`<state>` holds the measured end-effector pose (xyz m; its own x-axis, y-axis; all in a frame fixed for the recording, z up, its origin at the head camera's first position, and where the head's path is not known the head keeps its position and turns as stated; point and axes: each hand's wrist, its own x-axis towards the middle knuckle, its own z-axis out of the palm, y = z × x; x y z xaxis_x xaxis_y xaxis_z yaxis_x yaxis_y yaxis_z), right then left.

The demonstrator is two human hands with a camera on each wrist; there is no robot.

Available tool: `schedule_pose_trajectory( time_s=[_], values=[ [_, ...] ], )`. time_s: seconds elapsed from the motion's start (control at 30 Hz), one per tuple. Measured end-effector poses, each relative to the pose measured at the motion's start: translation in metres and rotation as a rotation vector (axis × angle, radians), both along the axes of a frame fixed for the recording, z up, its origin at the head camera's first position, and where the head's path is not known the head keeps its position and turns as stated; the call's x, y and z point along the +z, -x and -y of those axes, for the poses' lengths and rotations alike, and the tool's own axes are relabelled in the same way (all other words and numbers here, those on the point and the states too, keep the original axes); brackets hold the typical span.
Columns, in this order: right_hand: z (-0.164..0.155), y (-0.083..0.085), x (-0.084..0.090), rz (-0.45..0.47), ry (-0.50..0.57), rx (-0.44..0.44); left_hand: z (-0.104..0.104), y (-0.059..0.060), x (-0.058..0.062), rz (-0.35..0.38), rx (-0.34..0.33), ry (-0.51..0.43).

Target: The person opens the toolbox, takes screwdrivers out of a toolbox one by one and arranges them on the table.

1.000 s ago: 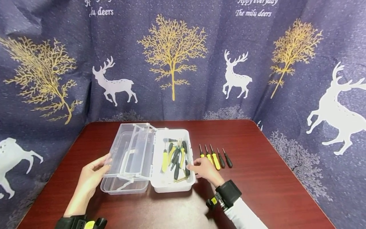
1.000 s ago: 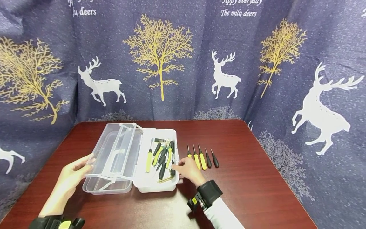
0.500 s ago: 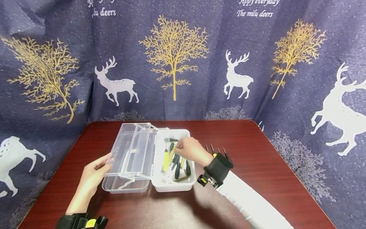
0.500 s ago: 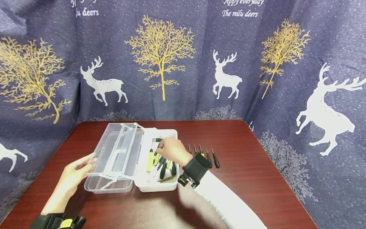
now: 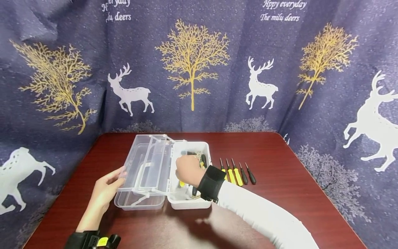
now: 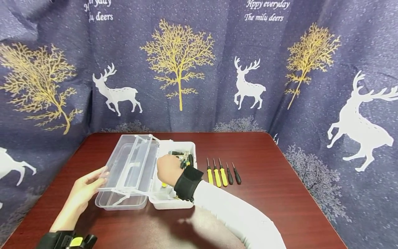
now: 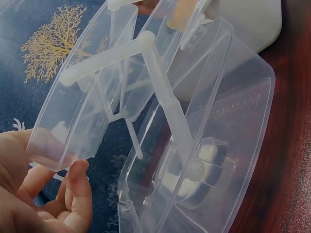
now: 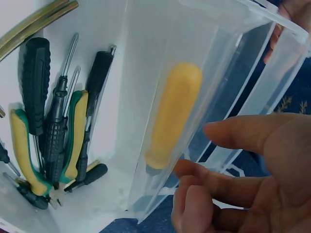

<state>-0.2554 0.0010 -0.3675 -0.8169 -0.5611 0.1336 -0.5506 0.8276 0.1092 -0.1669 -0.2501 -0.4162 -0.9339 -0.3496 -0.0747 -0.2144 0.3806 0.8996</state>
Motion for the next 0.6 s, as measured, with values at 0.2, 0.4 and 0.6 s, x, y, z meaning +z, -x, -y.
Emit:
schedule_pose_trajectory(
  time_s=[0.2, 0.4, 0.6],
  values=[
    [0.011, -0.001, -0.003, 0.018, -0.104, -0.055, -0.001, 0.0, 0.001, -0.013, -0.011, -0.002],
    [0.02, 0.004, -0.007, 0.03, -0.132, -0.07, 0.0, -0.001, -0.001, -0.035, -0.015, -0.029],
    [0.026, 0.007, -0.012, 0.05, -0.09, -0.053, -0.001, 0.0, -0.001, -0.047, -0.011, -0.05]
  ],
)
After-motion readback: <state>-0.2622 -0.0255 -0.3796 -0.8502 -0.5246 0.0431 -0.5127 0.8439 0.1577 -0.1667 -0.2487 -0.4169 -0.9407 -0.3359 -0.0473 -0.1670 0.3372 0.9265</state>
